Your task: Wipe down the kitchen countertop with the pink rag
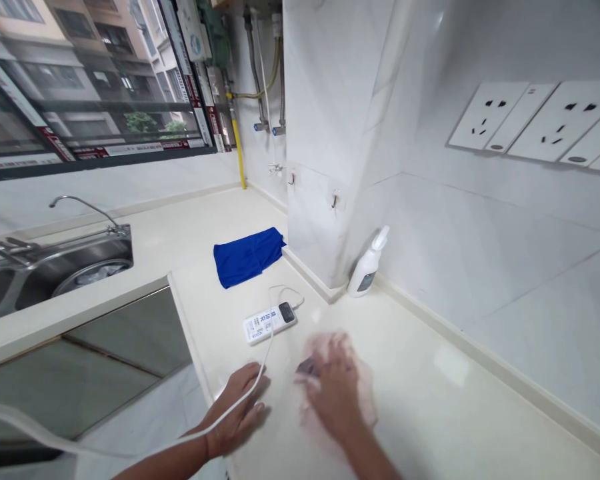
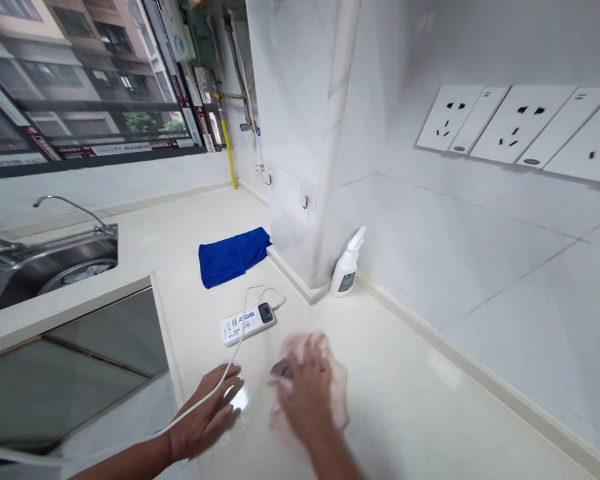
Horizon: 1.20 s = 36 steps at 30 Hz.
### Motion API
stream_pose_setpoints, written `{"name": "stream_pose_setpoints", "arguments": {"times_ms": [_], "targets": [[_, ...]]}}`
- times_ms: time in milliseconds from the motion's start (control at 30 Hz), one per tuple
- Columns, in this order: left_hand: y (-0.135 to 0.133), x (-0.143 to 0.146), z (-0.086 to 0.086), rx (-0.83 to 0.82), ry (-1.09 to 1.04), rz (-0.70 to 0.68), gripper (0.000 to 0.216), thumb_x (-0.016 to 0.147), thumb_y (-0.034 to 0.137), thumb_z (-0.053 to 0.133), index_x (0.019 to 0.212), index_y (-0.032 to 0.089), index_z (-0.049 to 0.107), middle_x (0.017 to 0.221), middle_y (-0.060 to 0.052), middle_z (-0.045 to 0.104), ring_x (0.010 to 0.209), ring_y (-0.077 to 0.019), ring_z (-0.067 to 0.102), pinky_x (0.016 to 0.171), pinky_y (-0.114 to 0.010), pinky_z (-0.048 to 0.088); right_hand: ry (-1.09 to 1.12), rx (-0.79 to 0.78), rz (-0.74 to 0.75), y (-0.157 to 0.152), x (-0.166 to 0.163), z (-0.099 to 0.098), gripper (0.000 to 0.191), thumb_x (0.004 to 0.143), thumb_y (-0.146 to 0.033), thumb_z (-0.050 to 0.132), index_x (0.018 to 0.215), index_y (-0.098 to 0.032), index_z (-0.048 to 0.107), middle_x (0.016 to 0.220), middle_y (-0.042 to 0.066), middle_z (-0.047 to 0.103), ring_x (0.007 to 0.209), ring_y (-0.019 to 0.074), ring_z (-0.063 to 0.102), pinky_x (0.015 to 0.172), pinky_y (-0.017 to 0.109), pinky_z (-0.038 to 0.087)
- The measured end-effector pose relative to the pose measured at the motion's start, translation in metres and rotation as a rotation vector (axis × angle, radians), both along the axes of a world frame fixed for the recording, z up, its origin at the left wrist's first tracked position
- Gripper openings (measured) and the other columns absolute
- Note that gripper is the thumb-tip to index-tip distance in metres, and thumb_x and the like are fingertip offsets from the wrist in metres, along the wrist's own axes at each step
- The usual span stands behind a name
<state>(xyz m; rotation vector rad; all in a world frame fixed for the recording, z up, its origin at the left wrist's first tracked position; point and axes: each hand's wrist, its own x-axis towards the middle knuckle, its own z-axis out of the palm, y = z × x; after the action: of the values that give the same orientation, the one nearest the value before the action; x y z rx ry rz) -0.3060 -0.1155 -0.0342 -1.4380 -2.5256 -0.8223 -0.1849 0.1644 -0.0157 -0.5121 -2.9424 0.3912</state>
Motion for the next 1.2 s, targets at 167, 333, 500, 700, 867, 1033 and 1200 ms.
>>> {"name": "stream_pose_setpoints", "arguments": {"times_ms": [167, 333, 500, 700, 867, 1033, 1200], "targets": [[0.0, 0.001, 0.007, -0.017, 0.03, -0.003, 0.044, 0.108, 0.047, 0.045, 0.147, 0.031, 0.057, 0.155, -0.009, 0.06, 0.146, -0.0293, 0.054, 0.121, -0.045, 0.052, 0.036, -0.184, 0.586, -0.105, 0.042, -0.016, 0.08, 0.091, -0.056, 0.072, 0.163, -0.033, 0.045, 0.176, 0.014, 0.034, 0.162, 0.0427, 0.033, 0.123, 0.064, 0.038], [0.001, 0.001, 0.012, -0.062, 0.055, 0.005, 0.044, 0.11, 0.045, 0.043, 0.148, 0.029, 0.056, 0.155, -0.009, 0.06, 0.146, -0.0284, 0.053, 0.123, -0.045, 0.051, 0.009, -0.222, 0.572, -0.028, 0.043, 0.001, 0.068, 0.093, -0.057, 0.068, 0.157, -0.042, 0.051, 0.179, 0.003, 0.032, 0.165, 0.0371, 0.027, 0.13, 0.06, 0.027], [0.003, -0.005, 0.01, -0.095, 0.091, 0.01, 0.043, 0.109, 0.047, 0.045, 0.145, 0.029, 0.06, 0.152, -0.01, 0.064, 0.142, -0.0292, 0.057, 0.12, -0.045, 0.052, -0.121, 0.038, -0.114, 0.154, 0.061, 0.007, 0.052, 0.098, -0.043, 0.055, 0.148, -0.032, 0.064, 0.17, 0.01, 0.046, 0.157, 0.0364, 0.039, 0.126, 0.056, 0.032], [0.004, -0.018, -0.003, -0.063, 0.109, -0.045, 0.043, 0.107, 0.045, 0.046, 0.145, 0.029, 0.06, 0.15, -0.01, 0.066, 0.14, -0.0313, 0.059, 0.117, -0.049, 0.054, -0.166, 0.174, -0.708, 0.282, 0.188, -0.002, 0.064, 0.105, -0.054, 0.034, 0.153, -0.02, 0.058, 0.162, 0.021, 0.049, 0.15, 0.0414, 0.044, 0.119, 0.059, 0.038], [0.008, -0.022, -0.005, -0.043, 0.104, -0.061, 0.041, 0.107, 0.04, 0.048, 0.144, 0.027, 0.058, 0.148, -0.01, 0.066, 0.141, -0.0309, 0.058, 0.118, -0.051, 0.052, -0.128, 0.175, -1.028, 0.237, 0.227, -0.001, 0.068, 0.106, -0.056, 0.028, 0.153, -0.018, 0.058, 0.154, 0.026, 0.055, 0.142, 0.0458, 0.05, 0.111, 0.065, 0.041], [0.012, -0.021, 0.002, -0.042, 0.102, -0.075, 0.04, 0.105, 0.043, 0.054, 0.141, 0.026, 0.059, 0.146, -0.011, 0.066, 0.138, -0.0299, 0.059, 0.116, -0.048, 0.052, -0.183, 0.232, -0.865, 0.128, 0.17, 0.003, 0.06, 0.105, -0.049, 0.044, 0.154, -0.016, 0.059, 0.16, 0.029, 0.049, 0.148, 0.0486, 0.044, 0.113, 0.066, 0.037], [0.016, -0.021, 0.011, -0.038, 0.066, -0.078, 0.038, 0.104, 0.046, 0.056, 0.136, 0.026, 0.062, 0.144, -0.01, 0.068, 0.137, -0.0295, 0.061, 0.115, -0.048, 0.053, -0.11, 0.061, -0.513, -0.024, 0.108, 0.004, 0.063, 0.101, -0.05, 0.06, 0.158, -0.024, 0.056, 0.171, 0.023, 0.041, 0.158, 0.0481, 0.034, 0.123, 0.07, 0.024]]}}
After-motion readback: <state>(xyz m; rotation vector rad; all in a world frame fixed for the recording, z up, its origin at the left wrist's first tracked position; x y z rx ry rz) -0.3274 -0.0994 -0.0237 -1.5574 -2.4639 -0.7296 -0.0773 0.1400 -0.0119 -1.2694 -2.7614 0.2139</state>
